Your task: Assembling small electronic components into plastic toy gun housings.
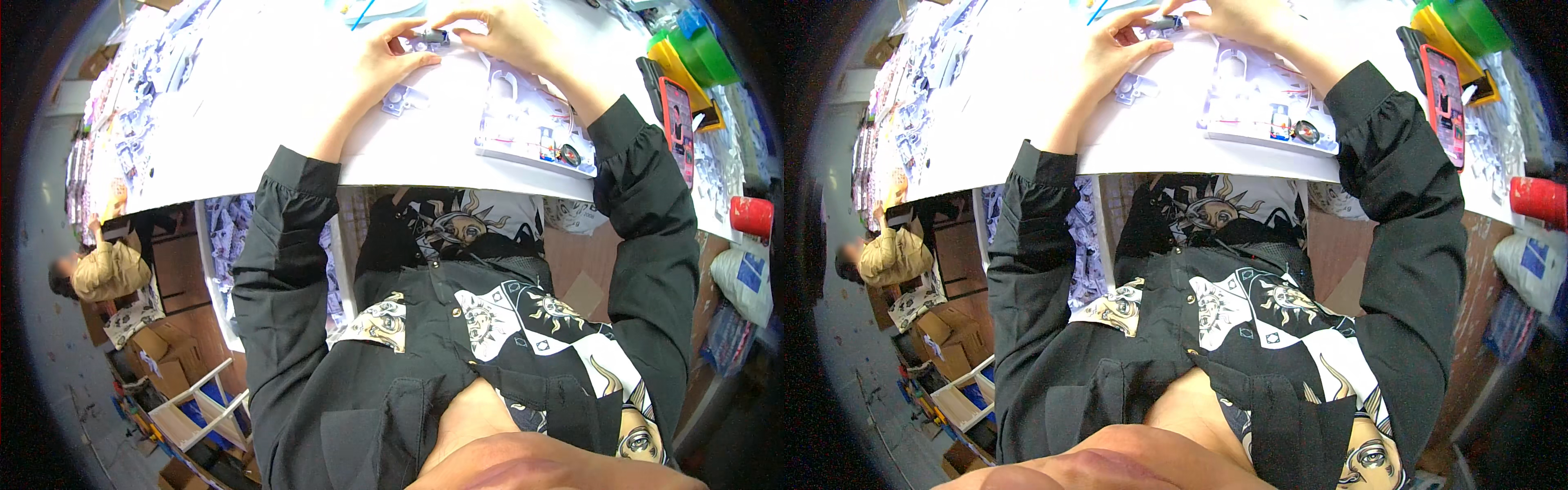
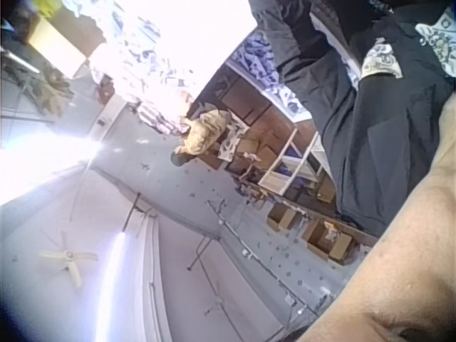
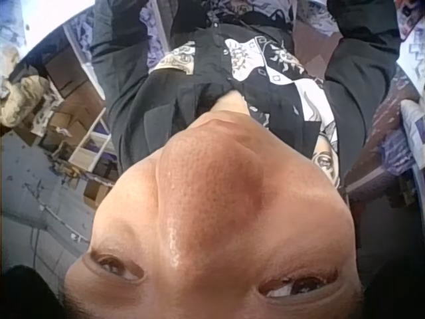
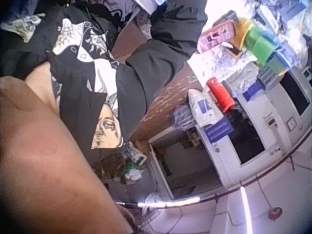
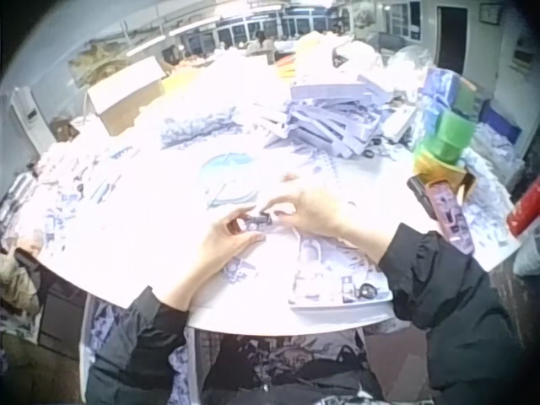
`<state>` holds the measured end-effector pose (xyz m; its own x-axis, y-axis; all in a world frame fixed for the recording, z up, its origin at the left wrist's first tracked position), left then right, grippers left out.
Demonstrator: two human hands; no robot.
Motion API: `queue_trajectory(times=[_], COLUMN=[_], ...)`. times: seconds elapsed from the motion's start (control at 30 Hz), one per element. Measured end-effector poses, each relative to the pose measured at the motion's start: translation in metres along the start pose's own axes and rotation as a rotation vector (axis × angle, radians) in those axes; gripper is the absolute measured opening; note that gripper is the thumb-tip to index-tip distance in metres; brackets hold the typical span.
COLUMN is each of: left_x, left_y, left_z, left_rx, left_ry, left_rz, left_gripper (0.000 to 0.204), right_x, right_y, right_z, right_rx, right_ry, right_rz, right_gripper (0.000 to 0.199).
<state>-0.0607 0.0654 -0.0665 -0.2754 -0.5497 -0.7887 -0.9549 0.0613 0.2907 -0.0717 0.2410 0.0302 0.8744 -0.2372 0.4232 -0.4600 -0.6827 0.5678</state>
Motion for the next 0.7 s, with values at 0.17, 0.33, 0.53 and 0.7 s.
queue_trajectory(times=[0.17, 0.33, 0.53, 0.7], left_x=[-0.007, -0.026, -0.024, -0.011], left_y=[0.001, -0.004, -0.005, 0.0], left_z=[-0.001, -0.01, -0.011, -0.003], left_rx=[0.018, 0.056, 0.065, 0.001], left_ry=[-0.034, -0.077, -0.08, -0.072], left_rz=[0.064, -0.014, -0.016, 0.058], left_gripper=[0.054, 0.051, 0.054, 0.056], right_x=[0.016, 0.007, 0.001, -0.001], right_y=[0.004, 0.0, 0.0, 0.0], right_z=[0.002, 0.004, 0.008, 0.013], right_rx=[0.049, 0.052, -0.027, -0.001], right_ry=[-0.152, -0.157, -0.065, -0.042], right_rz=[-0.18, -0.145, -0.043, -0.106], right_gripper=[0.025, 0.025, 0.023, 0.021])
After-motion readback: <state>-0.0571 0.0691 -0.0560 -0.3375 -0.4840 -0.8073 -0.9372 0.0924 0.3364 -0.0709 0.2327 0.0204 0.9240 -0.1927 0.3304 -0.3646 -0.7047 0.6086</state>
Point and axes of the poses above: each hand's wrist, its own y-axis towards the middle knuckle, its own z-axis out of the palm, x = y × z, the point moved 6 cm from there along y, towards the middle knuckle, and after that the axes turned 7 degrees about -z, right-handed, at the moved point
